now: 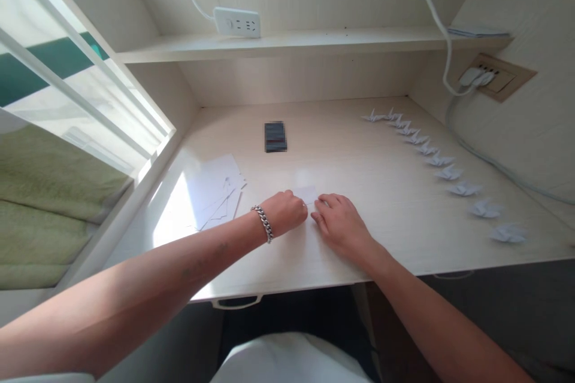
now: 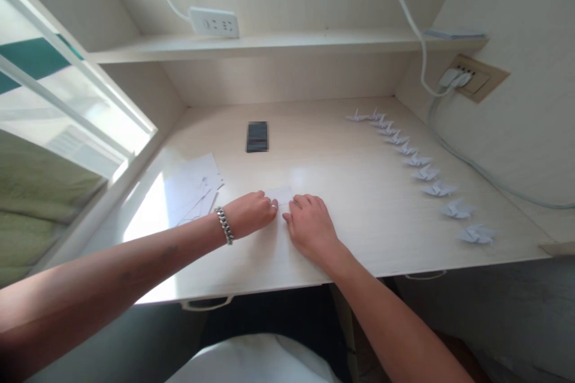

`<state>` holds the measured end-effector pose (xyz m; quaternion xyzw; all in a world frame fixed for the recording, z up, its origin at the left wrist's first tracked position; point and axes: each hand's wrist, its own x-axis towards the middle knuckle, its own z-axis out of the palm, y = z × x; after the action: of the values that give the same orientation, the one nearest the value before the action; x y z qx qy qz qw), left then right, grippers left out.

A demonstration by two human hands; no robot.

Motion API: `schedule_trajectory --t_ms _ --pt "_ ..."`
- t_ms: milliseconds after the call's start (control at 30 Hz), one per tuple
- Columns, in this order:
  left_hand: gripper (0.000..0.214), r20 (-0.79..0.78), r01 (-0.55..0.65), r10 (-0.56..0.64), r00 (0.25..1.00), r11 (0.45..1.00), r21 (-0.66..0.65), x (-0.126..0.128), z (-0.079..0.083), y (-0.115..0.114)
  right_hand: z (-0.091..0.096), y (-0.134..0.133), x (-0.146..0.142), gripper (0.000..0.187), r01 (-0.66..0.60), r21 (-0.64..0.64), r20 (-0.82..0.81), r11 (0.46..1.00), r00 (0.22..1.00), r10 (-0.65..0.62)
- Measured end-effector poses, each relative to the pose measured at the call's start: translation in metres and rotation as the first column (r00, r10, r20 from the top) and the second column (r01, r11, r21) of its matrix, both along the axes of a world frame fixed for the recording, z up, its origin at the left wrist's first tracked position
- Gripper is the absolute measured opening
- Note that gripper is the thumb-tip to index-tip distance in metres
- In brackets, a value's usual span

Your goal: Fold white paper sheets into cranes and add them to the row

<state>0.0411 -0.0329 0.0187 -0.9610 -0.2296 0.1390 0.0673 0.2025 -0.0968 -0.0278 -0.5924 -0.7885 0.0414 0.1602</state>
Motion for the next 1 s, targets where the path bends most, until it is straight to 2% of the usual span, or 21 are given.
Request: schedule_trajectory --t_ms 200,367,467,533,600,667,767,833,900,1000 --pt "0.024 0.018 -0.014 0.014 1.0 1.0 0.016 -0.005 0.002 0.005 0.004 0.015 -0.005 0.026 -0.061 0.04 -0.007 0.997 0.998 0.062" --pt "0.023 0.111 -0.028 0.029 0.993 0.999 -0.017 0.005 0.004 0.009 0.003 0.029 -0.004 0.023 -0.104 0.005 -0.053 0.995 0.993 0.104" --pt "0.023 0.1 -0.048 0.05 0.994 0.999 -0.019 0.007 0.001 0.005 0.001 0.033 -0.002 0.022 -0.106 -0.01 -0.08 0.994 0.991 0.105" --pt "0.025 0.086 -0.07 0.069 0.994 0.998 0.007 0.002 -0.002 0.002 0.0 0.035 -0.001 0.022 -0.107 0.005 -0.092 0.994 0.99 0.107" --pt "0.028 0.162 -0.112 0.102 0.982 0.992 0.053 -0.007 -0.004 0.003 0.001 0.038 -0.002 0.023 -0.127 0.02 -0.093 0.992 0.987 0.128" --pt "0.029 0.305 -0.224 0.205 0.93 0.974 0.028 -0.019 -0.004 0.008 0.007 0.045 -0.002 0.025 -0.145 0.015 -0.095 0.989 0.985 0.145" --pt "0.028 0.536 -0.321 0.374 0.757 0.927 -0.193 -0.032 0.003 0.021 0.021 0.059 -0.003 0.025 -0.098 -0.046 -0.194 0.994 0.977 0.087" --pt "0.028 0.562 -0.347 0.505 0.655 0.862 -0.37 -0.037 0.009 0.03 0.033 0.07 -0.004 0.022 -0.136 -0.135 -0.324 0.981 0.942 0.086" --pt "0.029 0.544 -0.36 0.601 0.586 0.794 -0.49 -0.04 0.011 0.036 0.041 0.079 -0.007 0.02 -0.178 -0.212 -0.374 0.961 0.923 0.089" --pt "0.029 0.51 -0.346 0.696 0.506 0.705 -0.618 -0.042 0.004 0.041 0.044 0.088 -0.014 0.022 -0.208 -0.266 -0.4 0.941 0.912 0.088"
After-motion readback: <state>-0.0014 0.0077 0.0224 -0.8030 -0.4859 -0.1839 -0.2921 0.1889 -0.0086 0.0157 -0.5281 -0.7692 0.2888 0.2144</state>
